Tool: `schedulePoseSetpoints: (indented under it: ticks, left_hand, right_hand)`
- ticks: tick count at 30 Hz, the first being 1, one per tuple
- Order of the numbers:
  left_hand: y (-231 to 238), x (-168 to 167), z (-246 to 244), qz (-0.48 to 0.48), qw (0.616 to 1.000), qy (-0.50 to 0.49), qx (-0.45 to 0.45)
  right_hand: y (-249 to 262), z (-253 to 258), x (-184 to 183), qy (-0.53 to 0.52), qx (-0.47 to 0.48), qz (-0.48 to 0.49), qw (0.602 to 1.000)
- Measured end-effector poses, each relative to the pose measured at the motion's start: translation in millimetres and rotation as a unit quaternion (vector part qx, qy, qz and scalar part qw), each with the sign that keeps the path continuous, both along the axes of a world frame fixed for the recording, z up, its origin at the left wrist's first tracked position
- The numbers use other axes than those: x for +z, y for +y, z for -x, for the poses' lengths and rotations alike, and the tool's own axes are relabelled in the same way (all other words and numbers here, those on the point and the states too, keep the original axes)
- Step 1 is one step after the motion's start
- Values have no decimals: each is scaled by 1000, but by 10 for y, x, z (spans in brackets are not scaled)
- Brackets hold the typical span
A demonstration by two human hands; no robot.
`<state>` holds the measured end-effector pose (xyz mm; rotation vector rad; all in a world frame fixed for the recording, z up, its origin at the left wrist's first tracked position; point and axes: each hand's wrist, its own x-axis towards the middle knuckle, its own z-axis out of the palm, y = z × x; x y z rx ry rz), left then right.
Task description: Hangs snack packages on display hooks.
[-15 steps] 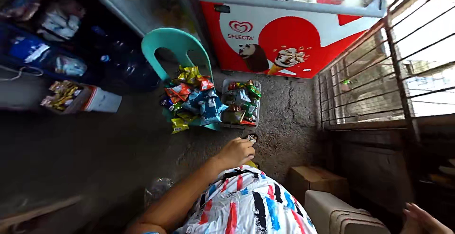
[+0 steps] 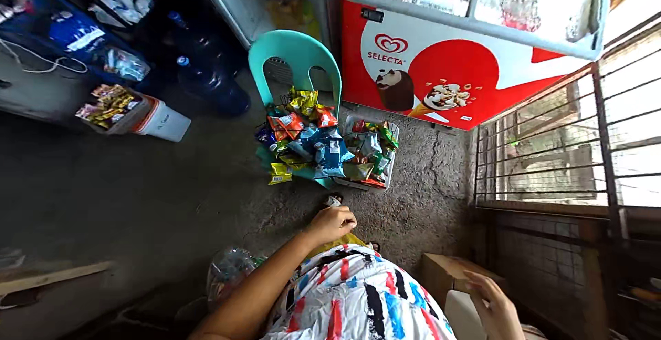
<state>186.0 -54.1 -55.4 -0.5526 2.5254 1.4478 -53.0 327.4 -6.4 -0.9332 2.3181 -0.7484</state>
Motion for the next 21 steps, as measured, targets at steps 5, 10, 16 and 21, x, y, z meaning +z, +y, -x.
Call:
schedulePoseSetpoints:
  ticks: [5,10,16,21]
  left_hand:
    - [-830,-188,-67,-41,989,-9,140]
    - [-1779,-456,-104,-40,973,-74,215]
    - [-2508,-780,-223,-52,958,-85,268]
    - [-2673,-963,-580,-90,945,-102,298]
  right_hand:
    - [-593,-322,-67,-42,-37,-74,996]
    - [-1554,-590,-93,-99,-13,-166,981]
    - [-2353,-920,-157,-138,15,-175,975]
    - [-2731,-947,-271,-193,56,-255,946]
